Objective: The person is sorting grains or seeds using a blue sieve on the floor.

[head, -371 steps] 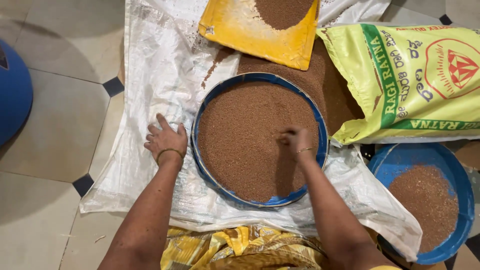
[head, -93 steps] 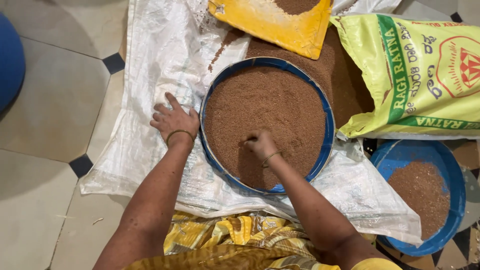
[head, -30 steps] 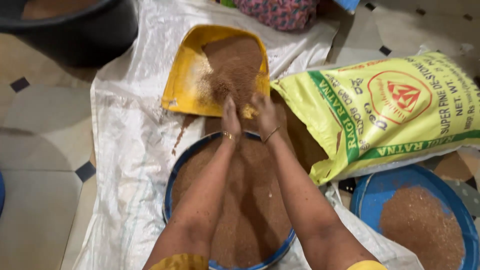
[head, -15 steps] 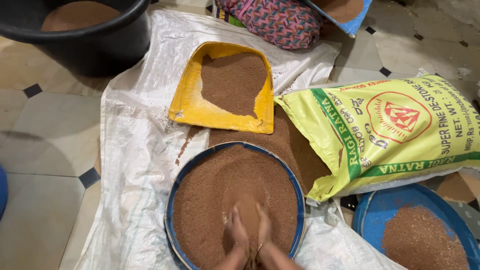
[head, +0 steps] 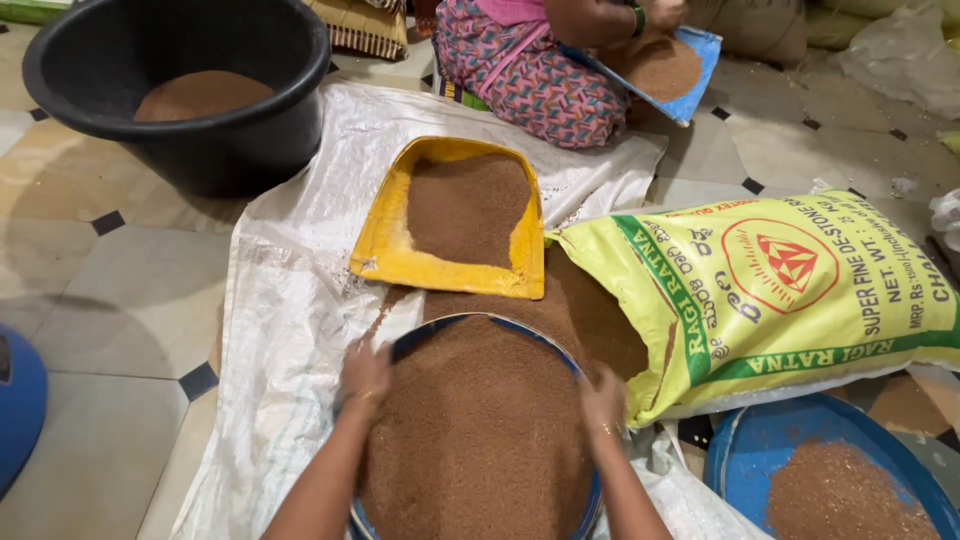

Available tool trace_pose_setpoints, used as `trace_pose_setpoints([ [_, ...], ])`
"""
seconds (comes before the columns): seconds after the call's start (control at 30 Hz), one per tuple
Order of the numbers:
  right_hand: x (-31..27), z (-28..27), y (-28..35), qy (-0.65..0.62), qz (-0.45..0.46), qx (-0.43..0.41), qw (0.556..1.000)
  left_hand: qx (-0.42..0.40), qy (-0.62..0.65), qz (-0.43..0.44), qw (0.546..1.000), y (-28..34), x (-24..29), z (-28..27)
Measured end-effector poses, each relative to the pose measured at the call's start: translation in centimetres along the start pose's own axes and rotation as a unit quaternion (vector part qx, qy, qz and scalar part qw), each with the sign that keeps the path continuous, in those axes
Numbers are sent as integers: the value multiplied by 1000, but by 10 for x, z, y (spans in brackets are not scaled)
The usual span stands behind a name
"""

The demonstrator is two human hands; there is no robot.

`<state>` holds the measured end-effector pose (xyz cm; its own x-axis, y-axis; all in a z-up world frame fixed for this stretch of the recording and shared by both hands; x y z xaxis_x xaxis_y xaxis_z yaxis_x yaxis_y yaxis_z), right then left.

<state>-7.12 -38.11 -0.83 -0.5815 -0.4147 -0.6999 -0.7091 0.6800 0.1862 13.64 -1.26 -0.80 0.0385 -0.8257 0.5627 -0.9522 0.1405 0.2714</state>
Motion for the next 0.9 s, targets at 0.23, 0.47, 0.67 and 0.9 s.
trace_pose_setpoints([
  [0.23, 151, 28, 19, -86, 204, -166, 961, -145, -3, -105, 984, 1, -121, 43],
  [0.47, 155, -155, 36, -348, 23, -153, 925, -91, -36, 5, 995, 53, -145, 175],
  [0.67, 92, -49, -4, -362, 14, -136, 922, 3, 68, -19, 998, 41, 10, -57],
  [0.9, 99, -79, 124, -427, 194, -242, 850, -73, -34, -9, 997, 70, -139, 29],
])
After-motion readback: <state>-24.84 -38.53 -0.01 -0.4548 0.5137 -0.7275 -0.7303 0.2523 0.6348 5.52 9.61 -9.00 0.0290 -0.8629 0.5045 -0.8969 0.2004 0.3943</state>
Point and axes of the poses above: each hand's wrist, its own y-axis away from the middle knuckle, its own z-axis out of the palm, x = y × z, the point moved 2 cm from there along -y, towards the middle knuckle, and after that the axes turned 11 degrees about -x, right-handed, at the moved point
